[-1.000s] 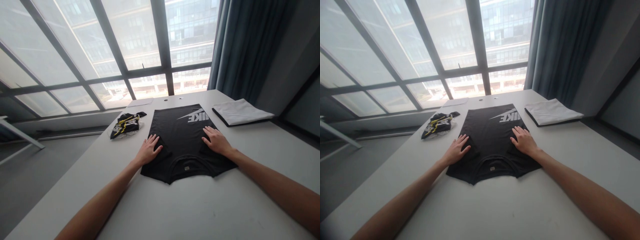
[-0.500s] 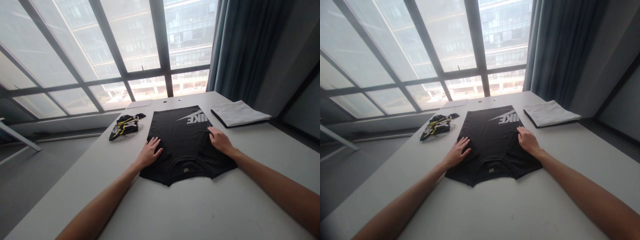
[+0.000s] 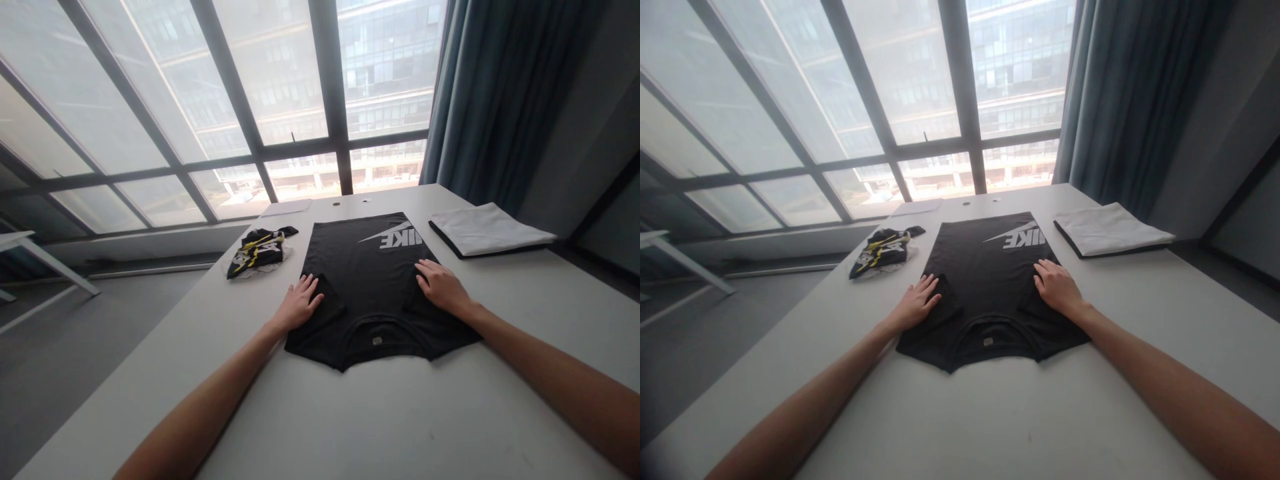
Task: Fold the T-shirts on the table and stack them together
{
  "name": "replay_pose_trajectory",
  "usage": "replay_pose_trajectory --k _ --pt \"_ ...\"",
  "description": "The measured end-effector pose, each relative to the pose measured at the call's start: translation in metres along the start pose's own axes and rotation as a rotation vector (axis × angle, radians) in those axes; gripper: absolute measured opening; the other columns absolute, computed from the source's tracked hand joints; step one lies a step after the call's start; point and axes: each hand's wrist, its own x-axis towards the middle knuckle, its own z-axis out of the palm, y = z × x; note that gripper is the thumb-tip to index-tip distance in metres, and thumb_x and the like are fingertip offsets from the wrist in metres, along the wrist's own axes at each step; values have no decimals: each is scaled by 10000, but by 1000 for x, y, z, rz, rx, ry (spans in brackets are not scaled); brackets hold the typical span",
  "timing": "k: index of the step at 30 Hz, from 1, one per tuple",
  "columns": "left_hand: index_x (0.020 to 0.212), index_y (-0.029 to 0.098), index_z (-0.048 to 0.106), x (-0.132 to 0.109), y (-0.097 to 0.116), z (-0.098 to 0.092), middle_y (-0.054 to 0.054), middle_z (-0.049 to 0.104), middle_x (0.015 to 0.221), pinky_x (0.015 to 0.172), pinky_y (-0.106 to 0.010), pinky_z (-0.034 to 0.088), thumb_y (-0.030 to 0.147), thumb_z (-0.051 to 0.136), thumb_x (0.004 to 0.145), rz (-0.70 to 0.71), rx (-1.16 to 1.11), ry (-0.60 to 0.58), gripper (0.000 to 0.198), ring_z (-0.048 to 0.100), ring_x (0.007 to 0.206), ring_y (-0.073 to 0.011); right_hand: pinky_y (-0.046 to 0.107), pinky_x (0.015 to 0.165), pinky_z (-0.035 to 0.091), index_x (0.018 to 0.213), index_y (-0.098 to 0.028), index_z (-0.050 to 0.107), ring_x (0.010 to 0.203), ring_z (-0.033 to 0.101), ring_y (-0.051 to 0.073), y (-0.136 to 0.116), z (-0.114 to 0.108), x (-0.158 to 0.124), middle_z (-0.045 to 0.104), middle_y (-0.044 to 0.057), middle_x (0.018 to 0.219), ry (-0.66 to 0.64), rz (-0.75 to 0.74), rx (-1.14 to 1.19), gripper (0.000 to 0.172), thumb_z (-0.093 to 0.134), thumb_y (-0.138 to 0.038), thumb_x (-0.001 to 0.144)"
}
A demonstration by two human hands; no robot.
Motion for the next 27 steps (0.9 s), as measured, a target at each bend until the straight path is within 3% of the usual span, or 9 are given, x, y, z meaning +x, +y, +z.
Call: replay_pose_trajectory --k 5,8,12,27 --pt "1536 166 407 3 7 -4 -114 329 1623 1221 -549 196 486 325 1046 60 5 115 591 230 1529 -271 482 1094 434 1303 -124 652 1312 545 320 2 5 0 601 182 1403 -21 -11 17 423 448 -291 972" --pt "1563 168 356 6 12 -2 -97 292 1639 1236 -505 183 504 310 1048 139 -3 64 617 199 1538 -247 479 1092 433 1296 -116 656 1311 544 320 2 7 1 604 186 1397 -24 -17 13 424 444 -293 974" --pt "1580 179 322 5 13 4 -99 220 1659 1237 -531 149 562 325 1033 149 18 -42 668 178 1541 -271 477 1093 433 1295 -122 655 1296 555 317 1 8 1 611 180 1389 -17 -17 8 421 448 -296 972" --pt "1558 187 374 0 18 0 -105 289 1640 1230 -546 185 542 377 1027 166 13 30 639 222 1530 -286 454 1069 449 1264 -134 668 1264 573 302 -5 -2 1 638 164 1348 21 -45 -18 400 425 -264 975"
